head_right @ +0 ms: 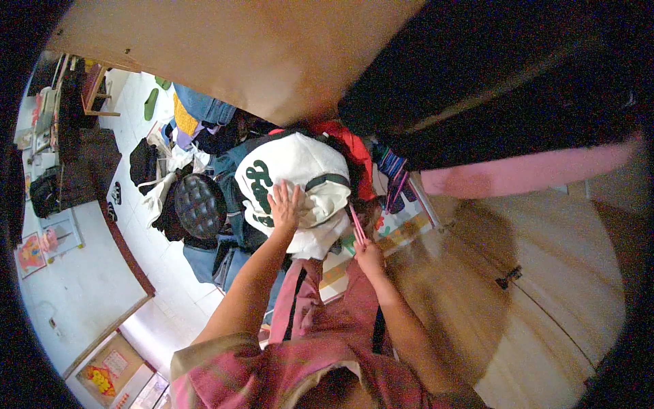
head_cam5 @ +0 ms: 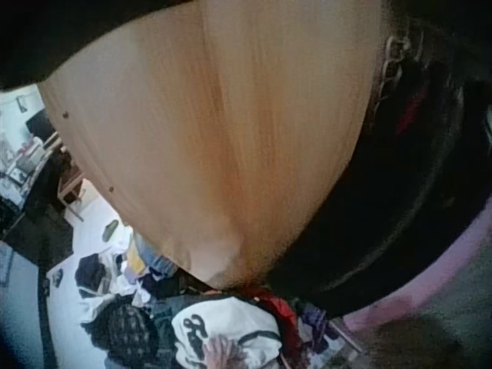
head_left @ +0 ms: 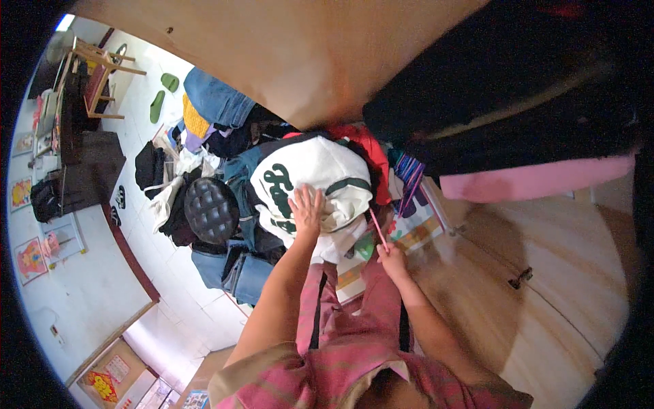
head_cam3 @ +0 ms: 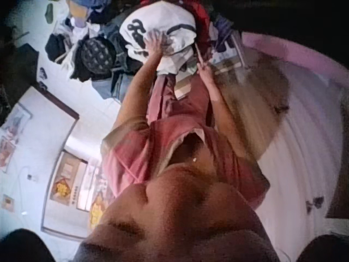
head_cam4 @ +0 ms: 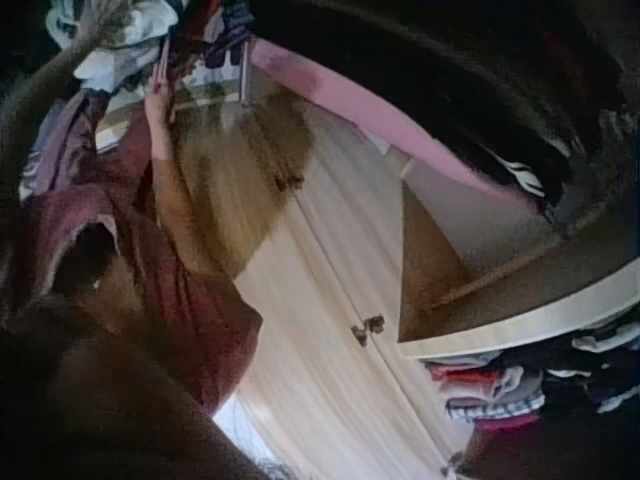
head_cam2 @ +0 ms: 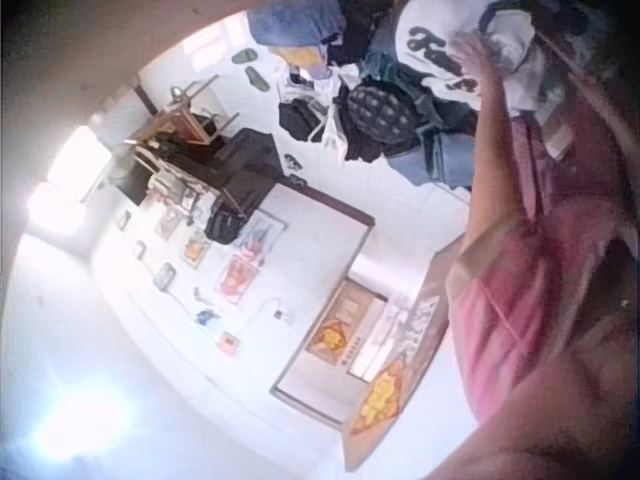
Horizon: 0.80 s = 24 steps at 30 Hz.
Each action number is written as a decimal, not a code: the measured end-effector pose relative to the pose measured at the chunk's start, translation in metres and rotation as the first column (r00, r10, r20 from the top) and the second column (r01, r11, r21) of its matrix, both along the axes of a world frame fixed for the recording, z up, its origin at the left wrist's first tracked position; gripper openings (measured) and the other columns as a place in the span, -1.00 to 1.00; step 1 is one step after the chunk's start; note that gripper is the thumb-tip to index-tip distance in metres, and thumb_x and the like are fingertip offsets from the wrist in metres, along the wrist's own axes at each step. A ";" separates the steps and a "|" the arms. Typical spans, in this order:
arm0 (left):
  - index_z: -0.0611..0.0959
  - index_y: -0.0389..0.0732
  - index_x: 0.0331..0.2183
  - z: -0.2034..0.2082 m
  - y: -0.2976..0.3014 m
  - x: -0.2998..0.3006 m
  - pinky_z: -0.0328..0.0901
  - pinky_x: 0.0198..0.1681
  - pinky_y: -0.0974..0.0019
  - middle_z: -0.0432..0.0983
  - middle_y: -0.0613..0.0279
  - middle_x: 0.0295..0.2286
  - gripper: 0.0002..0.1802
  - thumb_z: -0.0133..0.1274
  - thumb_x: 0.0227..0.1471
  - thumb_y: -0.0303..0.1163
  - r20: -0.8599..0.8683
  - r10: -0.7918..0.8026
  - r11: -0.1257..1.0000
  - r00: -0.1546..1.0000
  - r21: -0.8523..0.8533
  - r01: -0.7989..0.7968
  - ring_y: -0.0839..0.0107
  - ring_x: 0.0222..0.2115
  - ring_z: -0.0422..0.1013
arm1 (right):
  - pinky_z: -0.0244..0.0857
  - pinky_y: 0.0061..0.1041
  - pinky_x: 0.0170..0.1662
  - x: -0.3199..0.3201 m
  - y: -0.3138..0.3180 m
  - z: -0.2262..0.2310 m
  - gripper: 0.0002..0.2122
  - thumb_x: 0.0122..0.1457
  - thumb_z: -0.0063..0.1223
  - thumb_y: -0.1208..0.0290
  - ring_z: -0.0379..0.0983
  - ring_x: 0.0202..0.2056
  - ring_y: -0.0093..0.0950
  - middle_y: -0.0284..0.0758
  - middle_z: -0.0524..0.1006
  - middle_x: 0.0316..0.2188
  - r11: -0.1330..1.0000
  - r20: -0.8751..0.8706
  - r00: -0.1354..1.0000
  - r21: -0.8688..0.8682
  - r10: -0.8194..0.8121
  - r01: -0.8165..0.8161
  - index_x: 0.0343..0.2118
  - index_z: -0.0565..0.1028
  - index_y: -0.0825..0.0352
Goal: The person hangs several pieces of clothing including shirts, a sweatshirt, and a light jacket on hangers and places them in a closet.
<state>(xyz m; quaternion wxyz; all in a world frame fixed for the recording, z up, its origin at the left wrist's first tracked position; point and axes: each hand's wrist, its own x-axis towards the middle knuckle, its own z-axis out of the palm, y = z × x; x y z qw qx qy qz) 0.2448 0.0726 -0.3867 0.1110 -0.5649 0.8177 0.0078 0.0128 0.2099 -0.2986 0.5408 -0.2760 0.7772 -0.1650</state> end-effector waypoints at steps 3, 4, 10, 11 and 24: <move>0.31 0.10 0.06 -0.011 -0.017 -0.010 0.15 0.01 -0.12 0.12 -0.10 0.06 -0.48 -0.11 0.00 -0.38 0.043 0.019 1.000 0.999 0.007 -0.019 -0.16 0.03 0.14 | 0.28 -0.29 -0.38 0.008 0.016 -0.030 -0.73 0.13 -0.02 0.17 0.44 -0.49 -0.23 -0.15 0.48 -0.55 0.992 -0.032 0.995 -0.080 0.094 -0.097 -0.36 0.45 0.33; 0.34 0.04 0.00 -0.012 -0.024 -0.008 0.23 -0.07 -0.04 0.23 -0.07 -0.04 -0.53 -0.11 -0.01 -0.40 -0.058 0.086 0.983 0.995 0.164 -0.076 -0.09 -0.06 0.23 | 0.28 -0.29 -0.38 0.007 0.020 -0.025 -0.73 0.13 -0.02 0.17 0.44 -0.49 -0.23 -0.15 0.48 -0.55 0.991 -0.036 0.994 -0.077 0.104 -0.107 -0.36 0.45 0.33; 0.60 -0.17 -0.37 0.076 -0.068 0.020 0.30 -0.28 0.07 0.52 -0.09 -0.47 -0.74 -0.06 -0.22 -0.49 -0.462 0.600 0.798 0.653 0.396 -0.453 -0.01 -0.38 0.45 | 0.29 -0.44 -0.27 -0.011 0.021 0.049 -0.70 0.20 -0.07 0.20 0.48 -0.39 -0.42 -0.19 0.53 -0.46 0.952 -0.125 0.990 -0.304 -0.068 0.027 -0.15 0.44 0.33; 0.60 -0.16 -0.37 0.086 -0.064 0.035 0.31 -0.29 0.08 0.52 -0.08 -0.48 -0.75 -0.05 -0.20 -0.44 -0.539 0.598 0.800 0.594 0.345 -0.491 0.00 -0.39 0.45 | 0.30 -0.47 -0.23 -0.020 0.025 0.061 -0.69 0.20 -0.07 0.22 0.48 -0.37 -0.46 -0.22 0.55 -0.45 0.921 -0.107 0.993 -0.389 -0.046 0.001 -0.13 0.44 0.35; 0.63 -0.20 -0.42 0.354 -0.044 0.057 0.33 -0.39 0.33 0.55 0.09 -0.53 -0.85 0.12 -0.17 -0.45 -0.794 0.513 0.776 0.327 0.266 -0.572 0.32 -0.51 0.49 | 0.33 -0.57 -0.30 0.052 -0.024 0.214 -0.82 0.08 0.05 0.37 0.45 -0.46 -0.47 -0.29 0.48 -0.59 0.702 -0.090 0.959 -0.663 0.270 -0.259 -0.49 0.50 0.41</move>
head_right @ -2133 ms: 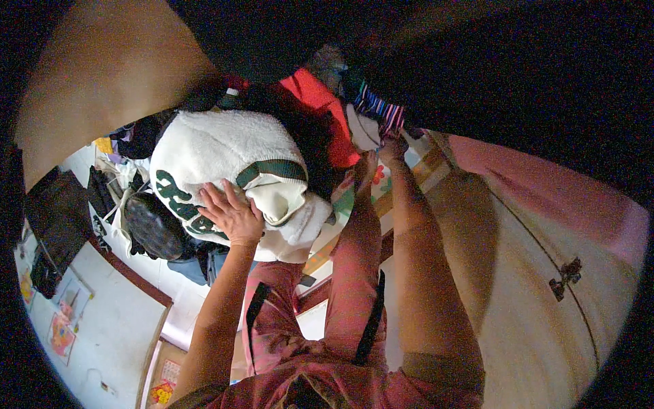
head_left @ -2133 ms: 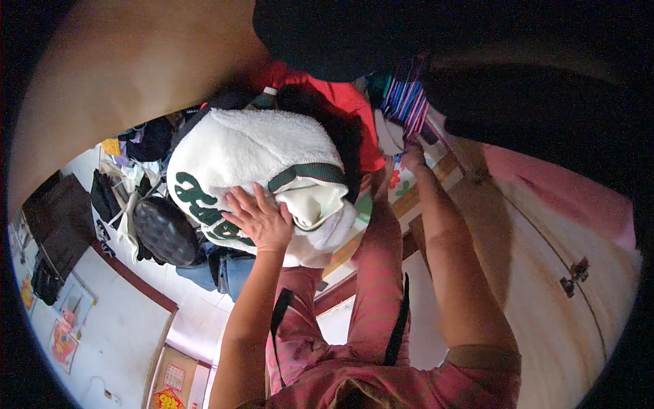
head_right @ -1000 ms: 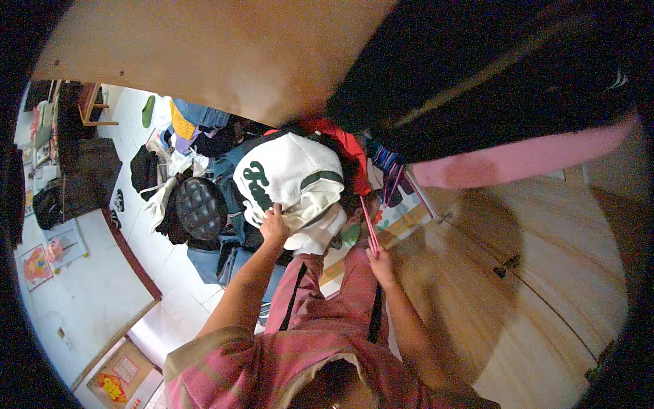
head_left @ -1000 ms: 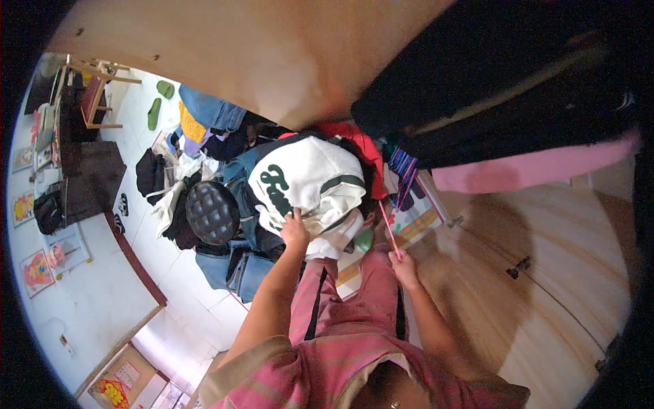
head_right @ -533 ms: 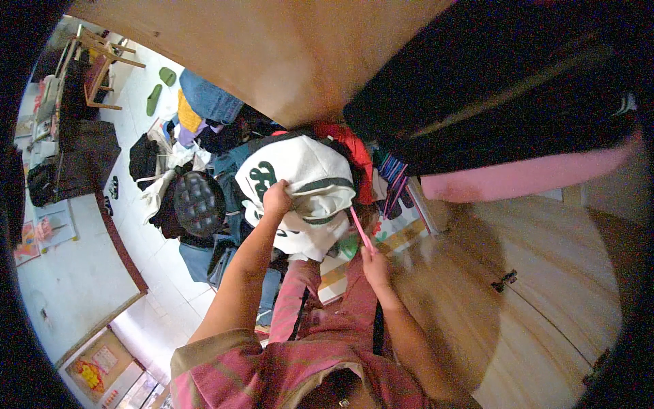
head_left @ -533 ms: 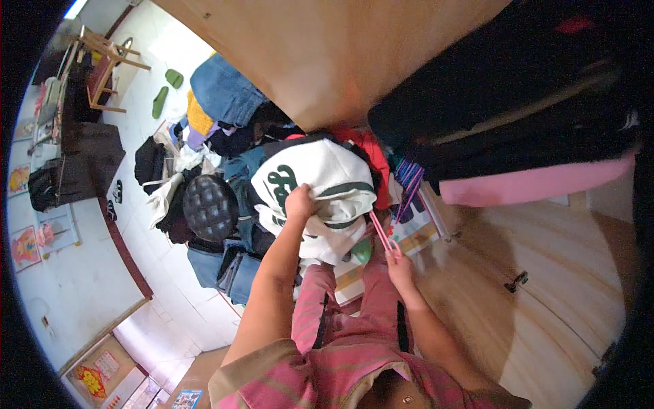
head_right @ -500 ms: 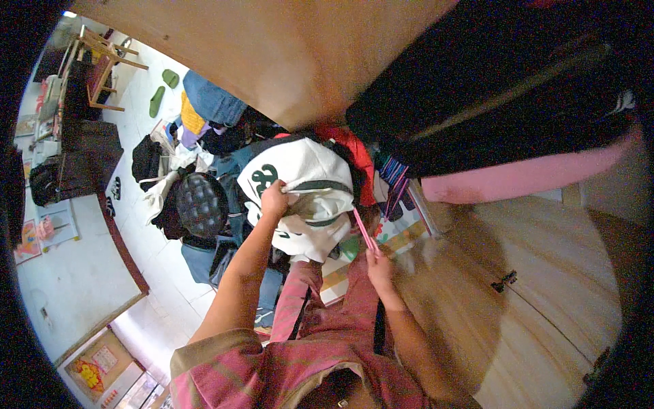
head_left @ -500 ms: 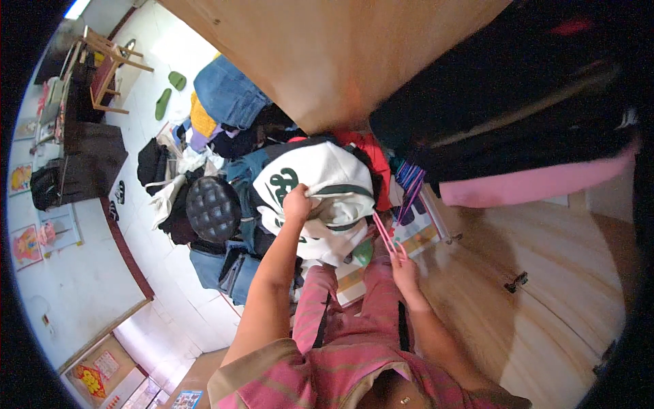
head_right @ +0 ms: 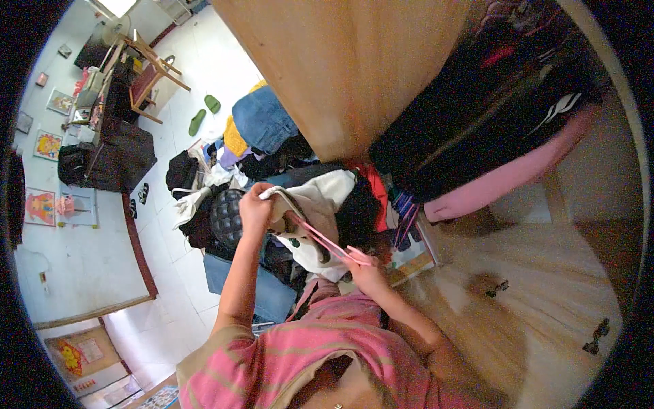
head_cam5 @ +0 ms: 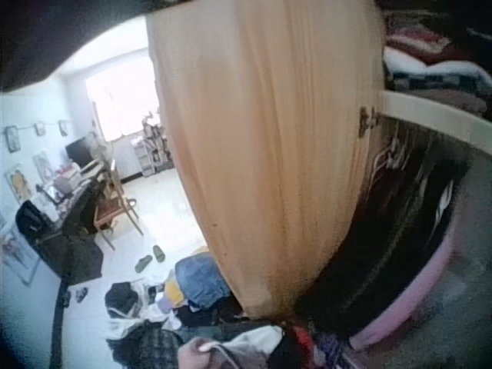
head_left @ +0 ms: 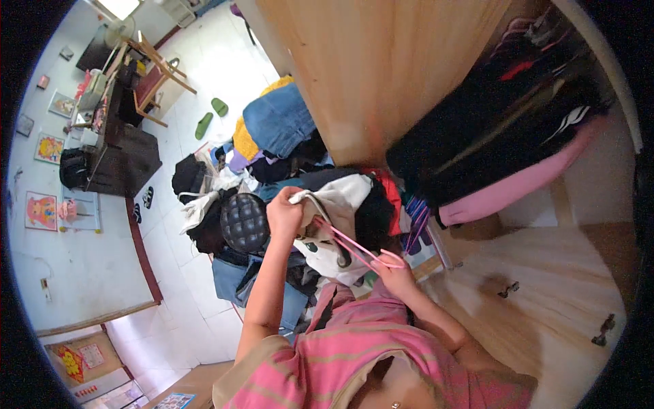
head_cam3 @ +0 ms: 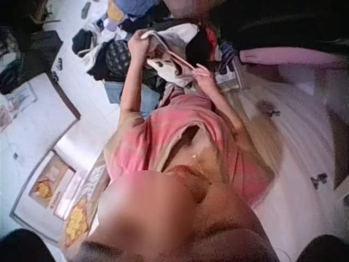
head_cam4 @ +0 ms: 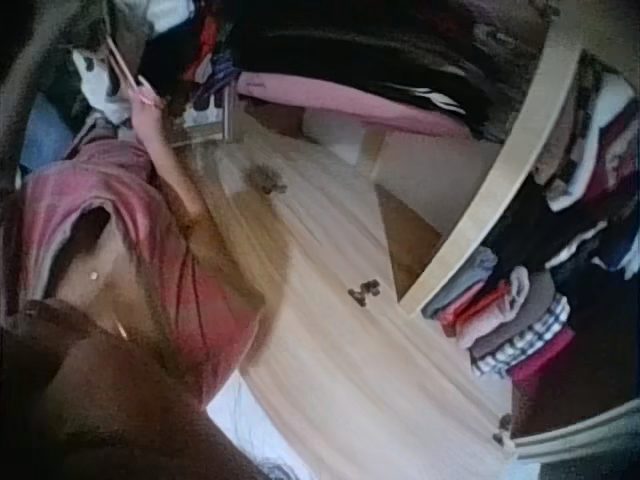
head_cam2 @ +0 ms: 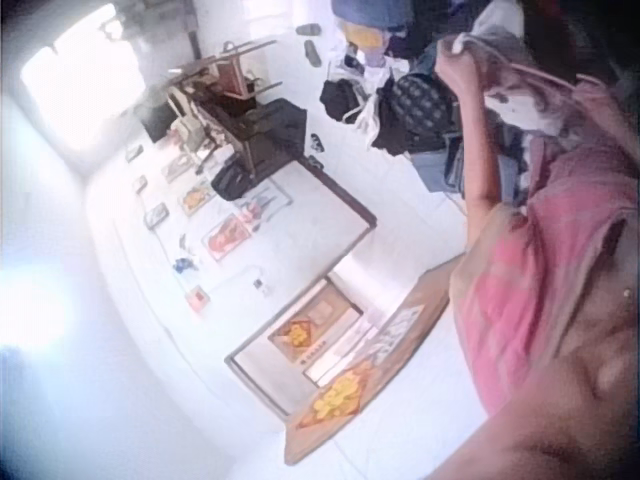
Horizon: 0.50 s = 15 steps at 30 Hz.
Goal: The person hangs several pieces of clothing including shirts, a sweatshirt, and a light jacket on hangers and places them in a closet.
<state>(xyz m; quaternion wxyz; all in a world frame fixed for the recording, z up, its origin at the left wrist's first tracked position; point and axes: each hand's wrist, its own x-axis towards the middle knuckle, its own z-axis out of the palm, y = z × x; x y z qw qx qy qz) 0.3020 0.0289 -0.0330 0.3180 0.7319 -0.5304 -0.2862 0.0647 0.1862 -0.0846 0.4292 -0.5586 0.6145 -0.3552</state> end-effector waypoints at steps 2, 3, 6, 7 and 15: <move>0.64 -0.19 -0.41 0.049 0.003 0.010 0.32 -0.40 0.36 0.55 0.08 -0.54 -0.86 0.10 -0.16 -0.49 -0.001 0.053 0.987 0.999 -0.153 -0.052 0.34 -0.51 0.49 | 0.32 -0.56 -0.32 0.007 -0.021 0.026 -0.82 0.07 0.04 0.37 0.43 -0.49 -0.46 -0.29 0.46 -0.61 0.994 -0.002 0.995 -0.046 0.099 -0.099 -0.52 0.49 0.41; 0.64 -0.20 -0.42 0.066 0.005 0.021 0.32 -0.40 0.38 0.55 0.12 -0.55 -0.86 0.10 -0.16 -0.53 -0.010 0.058 0.978 0.998 -0.198 -0.059 0.42 -0.52 0.47 | 0.30 -0.54 -0.35 0.012 -0.026 0.046 -0.82 0.07 0.03 0.38 0.42 -0.50 -0.48 -0.30 0.45 -0.62 0.992 0.006 0.993 0.043 0.119 -0.120 -0.53 0.48 0.41; 0.63 -0.23 -0.41 0.142 0.022 0.033 0.30 -0.37 0.44 0.55 0.22 -0.55 -0.82 0.06 -0.18 -0.61 -0.020 0.070 0.904 0.997 -0.421 -0.072 0.52 -0.50 0.44 | 0.24 -0.55 -0.44 0.015 -0.032 0.079 -0.86 0.08 0.02 0.43 0.38 -0.51 -0.56 -0.32 0.44 -0.61 0.993 0.060 0.992 -0.023 0.115 -0.114 -0.49 0.49 0.41; 0.63 -0.23 -0.41 0.167 0.029 0.037 0.30 -0.35 0.46 0.55 0.24 -0.53 -0.81 0.05 -0.18 -0.63 0.005 0.064 0.866 0.998 -0.496 -0.053 0.55 -0.49 0.43 | 0.25 -0.58 -0.43 0.015 -0.030 0.088 -0.87 0.08 0.03 0.44 0.38 -0.50 -0.58 -0.34 0.45 -0.60 0.992 0.082 0.993 -0.100 0.082 -0.073 -0.47 0.50 0.41; 0.61 -0.31 -0.35 0.285 0.072 0.065 0.30 -0.25 0.48 0.54 0.23 -0.42 -0.78 0.03 -0.16 -0.69 0.001 0.309 0.517 0.951 -0.840 -0.166 0.49 -0.38 0.43 | 0.29 -0.55 -0.44 0.016 -0.046 0.180 -0.86 0.10 0.08 0.43 0.40 -0.53 -0.60 -0.32 0.52 -0.57 0.975 0.170 0.970 -0.168 0.176 -0.147 -0.41 0.52 0.43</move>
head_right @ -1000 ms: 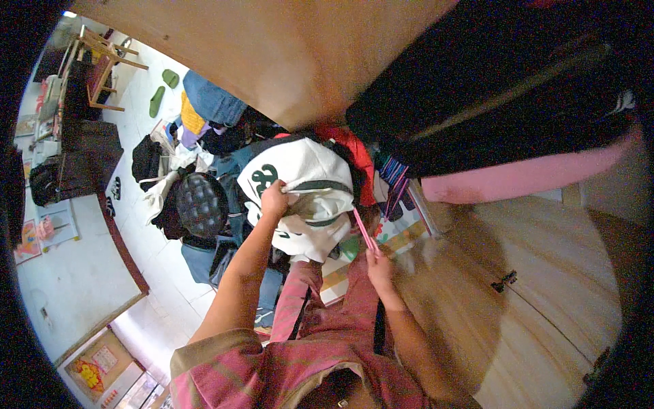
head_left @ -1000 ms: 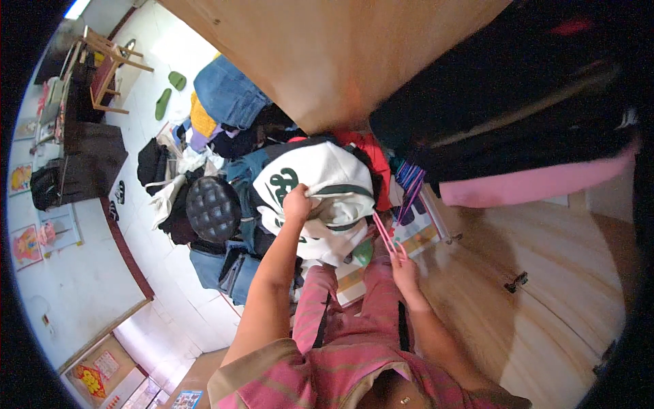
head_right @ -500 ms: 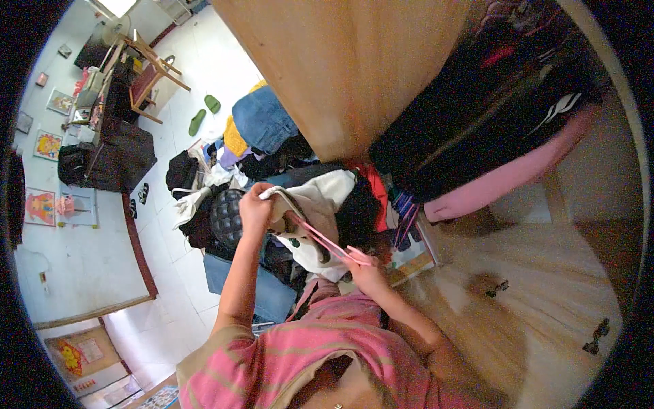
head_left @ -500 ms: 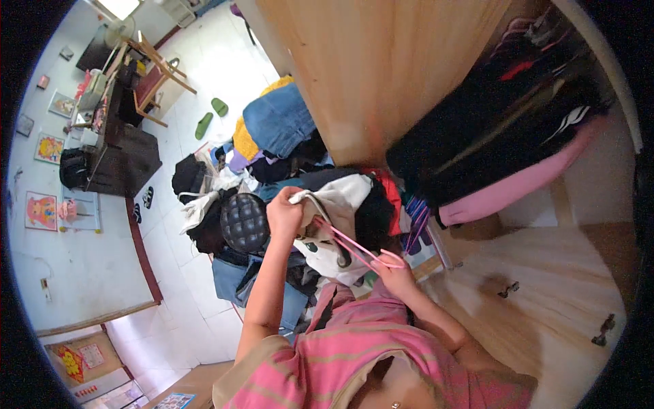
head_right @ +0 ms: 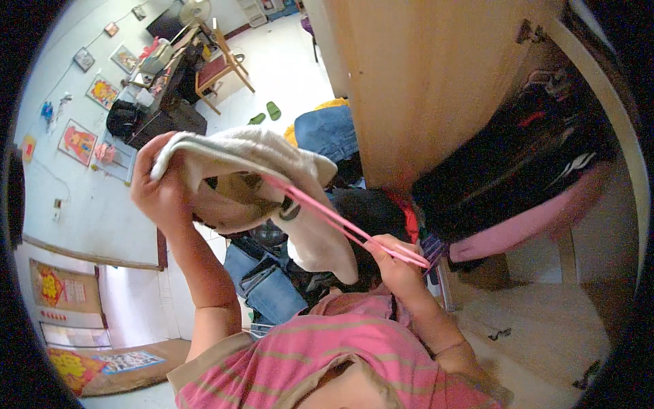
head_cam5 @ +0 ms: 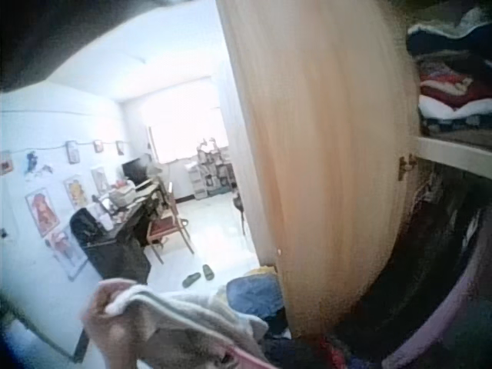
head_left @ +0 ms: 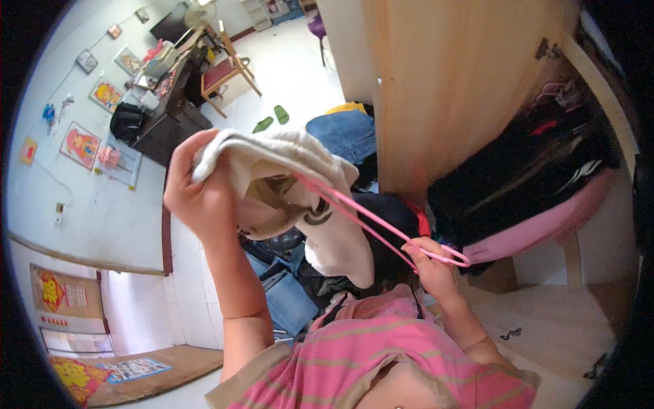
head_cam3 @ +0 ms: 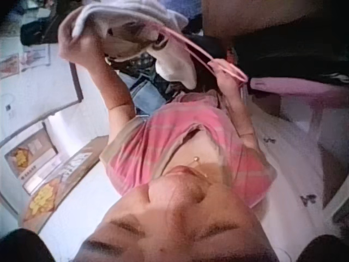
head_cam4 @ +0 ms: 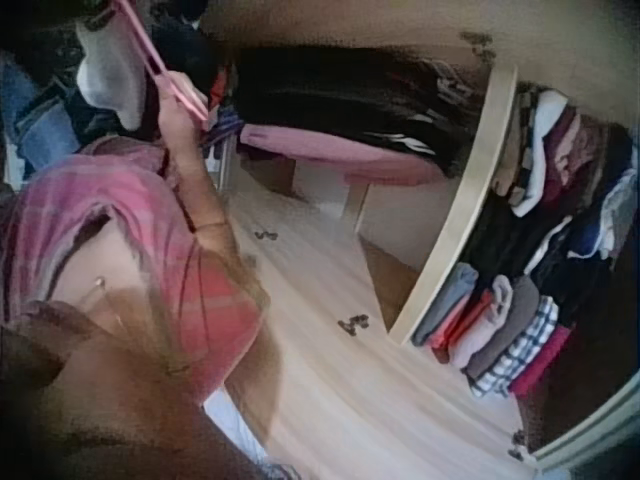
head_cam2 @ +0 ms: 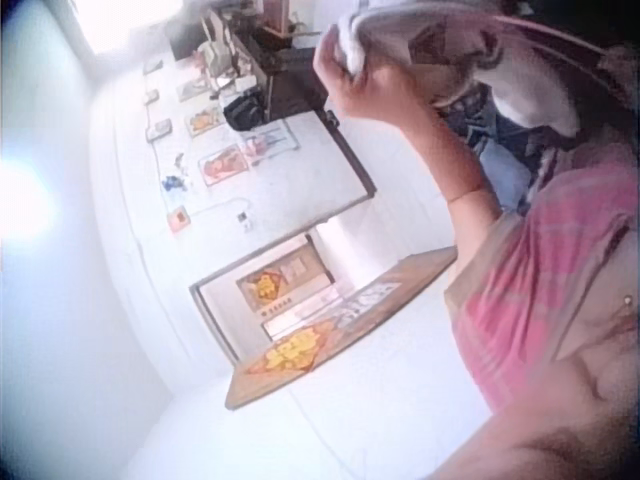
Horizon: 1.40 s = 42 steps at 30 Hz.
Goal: The person hangs several pieces of clothing including shirts, a sweatshirt, and a light jacket on hangers and places them in a closet.
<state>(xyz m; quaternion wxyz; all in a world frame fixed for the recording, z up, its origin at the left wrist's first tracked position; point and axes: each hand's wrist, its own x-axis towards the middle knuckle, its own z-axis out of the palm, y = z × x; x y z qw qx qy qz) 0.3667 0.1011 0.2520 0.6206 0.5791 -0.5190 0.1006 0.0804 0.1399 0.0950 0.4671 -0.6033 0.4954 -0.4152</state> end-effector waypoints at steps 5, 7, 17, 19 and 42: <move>0.65 -0.18 -0.40 -0.021 -0.010 -0.003 0.31 -0.40 0.43 0.55 0.10 -0.51 -0.65 0.00 -0.35 -0.69 0.172 -0.037 0.979 0.984 0.205 0.001 0.35 -0.51 0.48 | 0.29 -0.58 -0.41 0.005 -0.012 -0.023 -0.86 0.10 0.06 0.44 0.43 -0.53 -0.49 -0.29 0.51 -0.56 0.971 -0.053 0.994 -0.224 -0.096 0.082 -0.46 0.50 0.44; 0.65 -0.17 -0.41 -0.029 -0.009 -0.005 0.31 -0.42 0.40 0.55 0.07 -0.51 -0.63 -0.03 -0.38 -0.69 0.179 -0.045 0.968 0.983 0.250 -0.001 0.27 -0.51 0.48 | 0.29 -0.57 -0.42 0.005 -0.011 -0.019 -0.86 0.10 0.07 0.44 0.43 -0.52 -0.48 -0.29 0.51 -0.55 0.972 -0.097 0.991 -0.227 -0.088 0.064 -0.45 0.50 0.44; 0.67 -0.10 -0.46 -0.042 -0.020 -0.045 0.31 -0.45 0.39 0.52 0.19 -0.54 -0.66 0.00 -0.37 -0.67 0.311 -0.070 0.982 0.948 0.188 0.011 0.29 -0.54 0.46 | 0.32 -0.45 -0.26 0.054 -0.034 -0.063 -0.81 0.13 -0.03 0.40 0.46 -0.41 -0.38 -0.26 0.54 -0.52 0.967 0.035 0.998 -0.250 0.058 -0.047 -0.37 0.52 0.45; 0.67 -0.10 -0.46 -0.042 -0.010 -0.042 0.31 -0.45 0.39 0.52 0.20 -0.53 -0.64 -0.01 -0.39 -0.69 0.374 -0.054 0.983 0.926 0.184 -0.016 0.29 -0.53 0.46 | 0.21 -0.64 -0.40 0.065 -0.051 -0.094 -0.79 0.16 -0.06 0.37 0.33 -0.48 -0.66 -0.43 0.47 -0.53 0.987 0.071 0.991 0.108 0.115 -0.122 -0.33 0.52 0.43; 0.60 -0.12 -0.46 -0.143 0.098 -0.027 0.22 -0.38 0.20 0.34 0.15 -0.41 -0.63 0.22 -0.27 -0.05 0.452 -0.472 0.781 0.757 0.612 0.122 0.19 -0.41 0.29 | 0.21 -0.58 -0.44 0.082 -0.032 -0.050 -0.76 0.19 -0.05 0.33 0.32 -0.50 -0.62 -0.43 0.46 -0.54 0.936 0.184 0.932 -0.222 0.314 -0.271 -0.32 0.50 0.45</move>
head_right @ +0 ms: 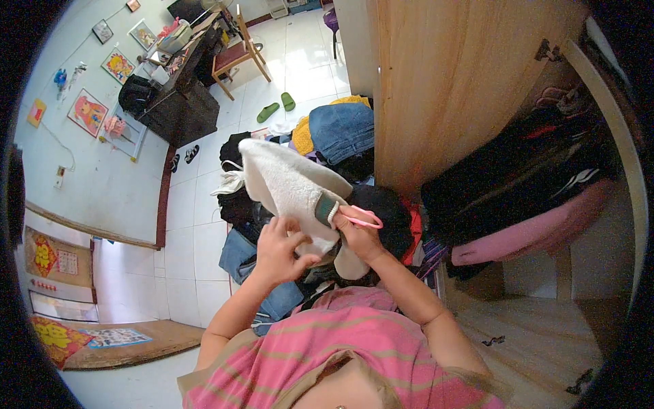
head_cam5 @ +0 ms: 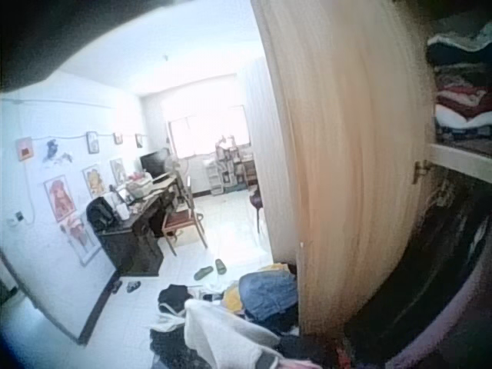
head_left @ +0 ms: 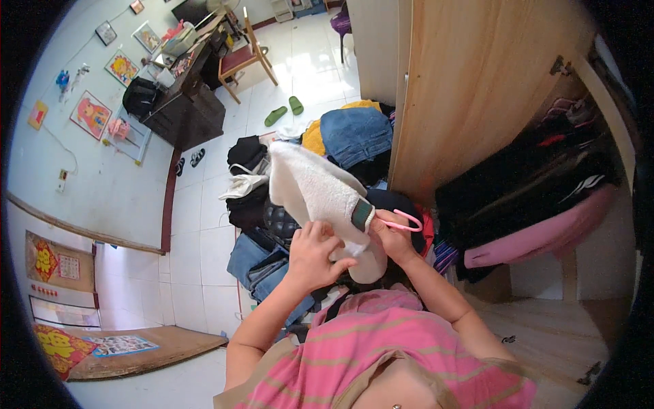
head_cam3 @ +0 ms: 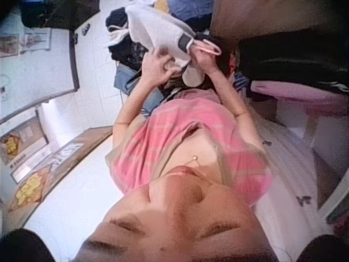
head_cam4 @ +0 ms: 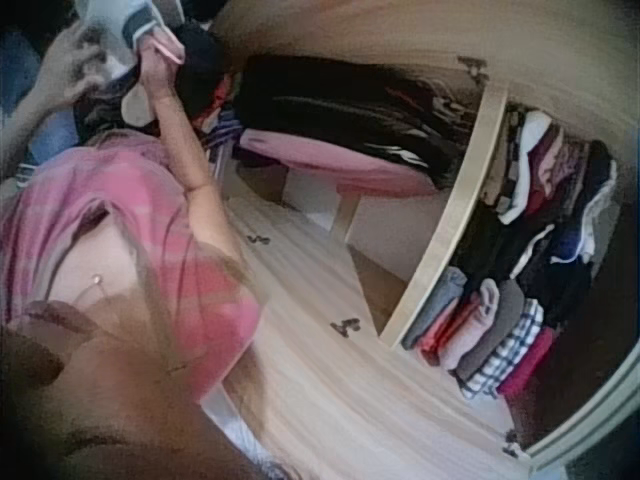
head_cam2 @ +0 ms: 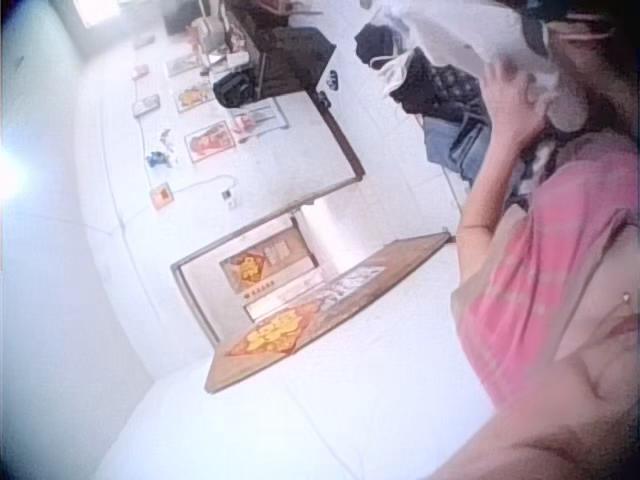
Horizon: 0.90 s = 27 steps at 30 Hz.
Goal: The person hangs several pieces of clothing including shirts, a sweatshirt, and a light jacket on hangers and places them in a closet.
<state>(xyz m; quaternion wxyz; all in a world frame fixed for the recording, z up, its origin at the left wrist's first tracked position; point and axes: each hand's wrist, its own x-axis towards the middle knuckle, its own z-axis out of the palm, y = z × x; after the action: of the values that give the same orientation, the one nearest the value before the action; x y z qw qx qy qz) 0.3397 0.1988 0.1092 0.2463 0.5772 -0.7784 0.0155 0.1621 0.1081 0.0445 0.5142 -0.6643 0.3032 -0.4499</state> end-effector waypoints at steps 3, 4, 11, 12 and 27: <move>0.58 -0.15 -0.42 0.020 -0.005 -0.002 0.21 -0.27 0.17 0.34 0.14 -0.38 -0.56 0.18 -0.22 0.02 -0.110 0.149 0.970 0.983 -0.174 -0.167 0.16 -0.31 0.27 | 0.28 -0.54 -0.41 0.003 0.006 -0.010 -0.86 0.13 -0.03 0.43 0.42 -0.50 -0.46 -0.27 0.48 -0.54 0.998 -0.069 0.996 -0.039 0.050 -0.053 -0.37 0.48 0.40; 0.55 -0.19 -0.43 0.028 -0.017 -0.006 0.16 -0.22 0.13 0.36 0.12 -0.36 -0.54 0.19 -0.23 0.02 -0.106 0.184 0.935 0.977 -0.288 -0.208 0.12 -0.32 0.29 | 0.28 -0.53 -0.41 0.002 0.008 -0.008 -0.89 0.11 -0.03 0.46 0.44 -0.50 -0.43 -0.24 0.48 -0.53 0.995 -0.105 0.991 -0.040 0.089 -0.093 -0.38 0.48 0.39; 0.69 -0.17 -0.47 -0.006 -0.080 -0.007 0.20 -0.12 0.09 0.55 -0.01 -0.46 -0.27 -0.17 -0.12 0.34 0.390 0.133 0.705 0.911 0.609 -0.364 0.08 -0.34 0.44 | 0.31 -0.46 -0.35 0.007 0.029 -0.036 -0.83 0.09 -0.02 0.36 0.47 -0.41 -0.31 -0.22 0.53 -0.47 0.991 -0.185 0.976 0.083 0.118 -0.104 -0.34 0.52 0.32; 0.69 -0.17 -0.46 -0.020 -0.086 -0.003 0.23 -0.13 0.12 0.55 -0.02 -0.43 -0.23 -0.20 -0.14 0.38 0.390 0.057 0.600 0.919 0.722 -0.344 0.08 -0.31 0.45 | 0.31 -0.46 -0.35 0.007 0.032 -0.052 -0.83 0.09 -0.02 0.36 0.47 -0.41 -0.31 -0.22 0.53 -0.47 0.991 -0.184 0.976 0.091 0.115 -0.099 -0.34 0.52 0.32; 0.65 -0.28 -0.45 -0.134 -0.070 0.015 0.35 -0.30 0.09 0.54 -0.09 -0.46 -0.62 -0.01 -0.22 -0.17 0.133 0.233 0.601 0.963 0.759 -0.251 -0.03 -0.38 0.47 | 0.32 -0.36 -0.48 0.001 0.038 -0.091 -0.81 0.08 -0.02 0.24 0.47 -0.54 -0.24 -0.24 0.53 -0.57 0.986 -0.573 0.805 0.030 0.153 -0.166 -0.39 0.58 0.18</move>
<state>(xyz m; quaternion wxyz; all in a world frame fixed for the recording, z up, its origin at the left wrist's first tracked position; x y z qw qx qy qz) 0.3542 0.1293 -0.0251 -0.0353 0.7263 -0.6275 -0.2782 0.1627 0.1458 -0.0466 0.4279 -0.7974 0.3819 -0.1876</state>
